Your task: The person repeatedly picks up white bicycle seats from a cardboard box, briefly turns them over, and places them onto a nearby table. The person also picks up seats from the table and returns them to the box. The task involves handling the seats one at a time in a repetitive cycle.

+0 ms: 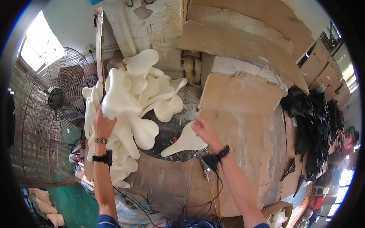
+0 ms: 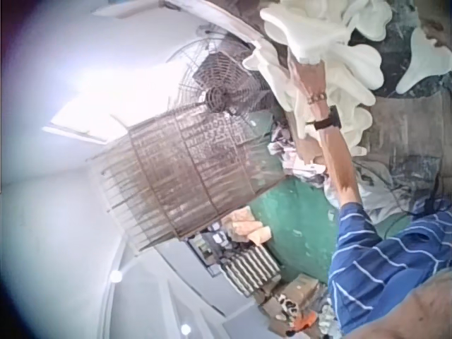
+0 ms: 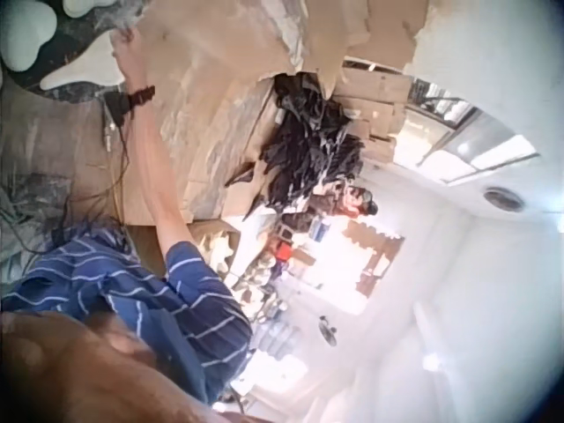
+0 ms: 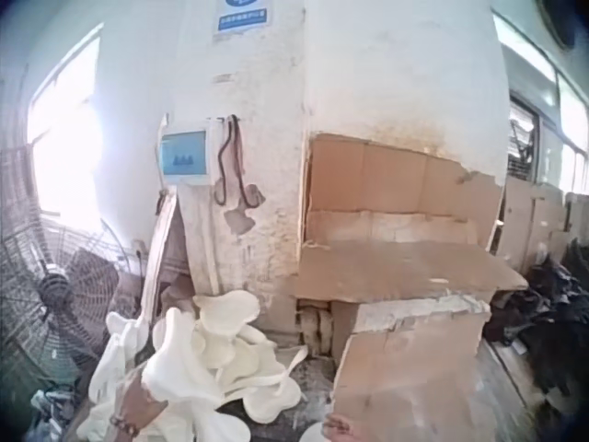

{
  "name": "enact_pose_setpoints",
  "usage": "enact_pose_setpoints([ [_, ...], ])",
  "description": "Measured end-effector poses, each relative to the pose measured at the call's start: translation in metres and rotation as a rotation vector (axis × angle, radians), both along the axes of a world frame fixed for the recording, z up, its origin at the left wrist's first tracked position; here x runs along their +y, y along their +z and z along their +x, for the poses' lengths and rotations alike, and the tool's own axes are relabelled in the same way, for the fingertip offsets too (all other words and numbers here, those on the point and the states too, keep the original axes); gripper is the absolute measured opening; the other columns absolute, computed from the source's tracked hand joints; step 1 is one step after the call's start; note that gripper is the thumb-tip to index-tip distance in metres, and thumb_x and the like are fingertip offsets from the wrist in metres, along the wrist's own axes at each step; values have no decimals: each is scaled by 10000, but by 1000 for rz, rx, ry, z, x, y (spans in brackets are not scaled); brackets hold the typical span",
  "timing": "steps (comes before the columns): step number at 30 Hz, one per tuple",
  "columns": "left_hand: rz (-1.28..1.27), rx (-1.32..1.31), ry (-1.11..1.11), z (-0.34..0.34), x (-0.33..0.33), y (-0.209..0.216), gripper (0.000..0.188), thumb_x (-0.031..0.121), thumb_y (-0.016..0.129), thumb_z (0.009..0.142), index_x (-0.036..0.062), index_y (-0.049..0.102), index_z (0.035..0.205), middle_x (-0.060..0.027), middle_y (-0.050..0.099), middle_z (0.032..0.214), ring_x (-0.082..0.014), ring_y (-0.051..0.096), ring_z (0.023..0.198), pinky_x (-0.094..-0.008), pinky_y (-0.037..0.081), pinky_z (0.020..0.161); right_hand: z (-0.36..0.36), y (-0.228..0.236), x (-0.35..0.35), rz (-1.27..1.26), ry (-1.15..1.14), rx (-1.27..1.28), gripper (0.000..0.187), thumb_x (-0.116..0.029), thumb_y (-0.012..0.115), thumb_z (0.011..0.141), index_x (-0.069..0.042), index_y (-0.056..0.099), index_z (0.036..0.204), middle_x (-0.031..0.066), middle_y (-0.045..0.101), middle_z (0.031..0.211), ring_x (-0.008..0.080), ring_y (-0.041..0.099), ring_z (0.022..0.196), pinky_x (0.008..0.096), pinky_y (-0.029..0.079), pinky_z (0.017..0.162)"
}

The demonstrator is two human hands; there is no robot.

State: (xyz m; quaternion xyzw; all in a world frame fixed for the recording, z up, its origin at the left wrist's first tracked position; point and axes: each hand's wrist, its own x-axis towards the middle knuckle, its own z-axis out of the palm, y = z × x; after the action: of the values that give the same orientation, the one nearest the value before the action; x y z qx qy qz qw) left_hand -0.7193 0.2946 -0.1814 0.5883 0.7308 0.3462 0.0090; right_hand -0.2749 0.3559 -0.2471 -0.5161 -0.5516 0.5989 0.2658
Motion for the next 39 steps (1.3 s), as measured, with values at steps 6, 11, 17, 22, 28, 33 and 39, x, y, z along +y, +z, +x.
enact_pose_setpoints([
  [6,15,21,36,28,-14,-14,937,84,863,660,97,465,1509,-168,613,1349,-376,625,1200,-467,544,983,-90,-62,119,19,-20,-247,799,-339,777,847,70,486,1468,206,672,1310,265,690,1112,356,562,891],
  [11,73,-50,41,14,1,-26,927,83,861,666,93,469,1506,-169,630,1314,-380,633,1181,-466,546,966,-113,-97,142,-49,115,-181,771,-281,833,774,63,566,1410,167,713,1250,238,699,1118,345,523,978],
  [17,75,-102,43,50,-3,-16,869,55,830,658,57,490,1459,-200,656,1271,-396,655,1133,-472,541,946,-115,-77,115,-255,-14,260,598,-102,744,876,67,543,1414,181,656,1282,278,696,1108,401,634,880],
  [22,65,-130,47,85,-27,-5,905,128,843,679,45,445,1488,-221,636,1248,-422,654,1078,-484,557,872,-97,-43,51,-211,-151,468,586,-87,718,908,76,504,1428,183,645,1268,275,700,1082,387,652,853],
  [28,41,-234,-10,144,-111,27,849,137,864,667,7,510,1428,-250,643,1231,-410,654,1110,-469,558,903,-38,29,-63,-197,-205,445,549,-102,705,925,78,507,1405,170,657,1269,251,694,1088,397,625,889],
  [33,-40,-297,-188,205,-205,63,801,196,884,703,-11,536,1394,-232,650,1252,-406,644,1148,-448,562,932,31,58,-188,-234,-262,384,545,-117,722,910,67,549,1393,139,689,1236,211,689,1101,344,603,861],
  [39,-346,-362,-383,251,-271,27,876,258,924,674,52,529,1429,-167,661,1254,-380,665,1108,-438,571,889,103,6,-318,-392,-208,208,558,-156,738,890,28,581,1394,102,691,1225,206,686,1084,331,592,888],
])
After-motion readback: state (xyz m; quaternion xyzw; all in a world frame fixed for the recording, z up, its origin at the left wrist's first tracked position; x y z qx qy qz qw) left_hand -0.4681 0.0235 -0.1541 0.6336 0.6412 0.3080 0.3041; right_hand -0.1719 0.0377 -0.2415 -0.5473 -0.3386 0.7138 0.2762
